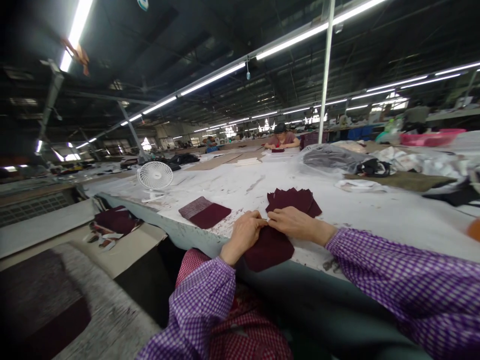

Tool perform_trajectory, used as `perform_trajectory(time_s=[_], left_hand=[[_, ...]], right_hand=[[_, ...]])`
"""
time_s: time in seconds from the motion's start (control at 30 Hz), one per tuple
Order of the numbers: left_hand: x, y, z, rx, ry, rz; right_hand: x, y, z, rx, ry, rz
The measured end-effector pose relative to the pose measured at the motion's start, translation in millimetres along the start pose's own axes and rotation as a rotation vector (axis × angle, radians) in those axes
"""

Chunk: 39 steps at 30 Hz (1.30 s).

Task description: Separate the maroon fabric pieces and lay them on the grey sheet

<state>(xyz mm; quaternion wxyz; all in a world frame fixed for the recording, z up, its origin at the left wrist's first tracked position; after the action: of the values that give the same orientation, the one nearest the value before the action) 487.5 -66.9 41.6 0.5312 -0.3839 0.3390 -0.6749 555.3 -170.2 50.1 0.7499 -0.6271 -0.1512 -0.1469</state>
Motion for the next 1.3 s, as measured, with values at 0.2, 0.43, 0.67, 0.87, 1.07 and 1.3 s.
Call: perform_trajectory(time_s=[0.2, 0.43, 0.67, 0.87, 1.07, 1.3], left_hand=[[1.3, -0.6, -0.1, 0.002, -0.003, 0.024], [1.1, -0.6, -0.7, -0.036, -0.009, 0.055], [4.3, 1.5, 2.2, -0.095, 0.044, 0.091], [5.9, 2.9, 3.7, -0.12, 0.058, 0.114], [6.6, 2.3, 3.8, -0.098, 0.051, 0.092], [-11.3, -5.0, -2.5, -0.046, 0.052, -0.015]], right_hand=[[16.3, -10.2, -1.0, -0.048, 0.172, 0.165], [16.6, -20.0, -1.9, 0.06, 0.186, 0.275], [10.3, -28.2, -1.7, 0.139, 0.171, 0.392], [6.6, -30.2, -2.1, 0.136, 0.196, 0.399], [-3.0, -19.1, 0.2, 0.078, 0.188, 0.323], [-1.6, -11.5, -3.3, -0.003, 0.209, 0.346]])
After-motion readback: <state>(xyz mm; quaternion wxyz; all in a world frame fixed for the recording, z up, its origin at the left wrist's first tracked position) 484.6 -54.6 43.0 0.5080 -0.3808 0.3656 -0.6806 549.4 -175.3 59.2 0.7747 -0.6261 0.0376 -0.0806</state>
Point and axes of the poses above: each hand's wrist, its own z-axis towards the middle knuckle, its own y-axis out of the palm, x = y × z, the point moved 5 cm from there along z, towards the middle knuckle
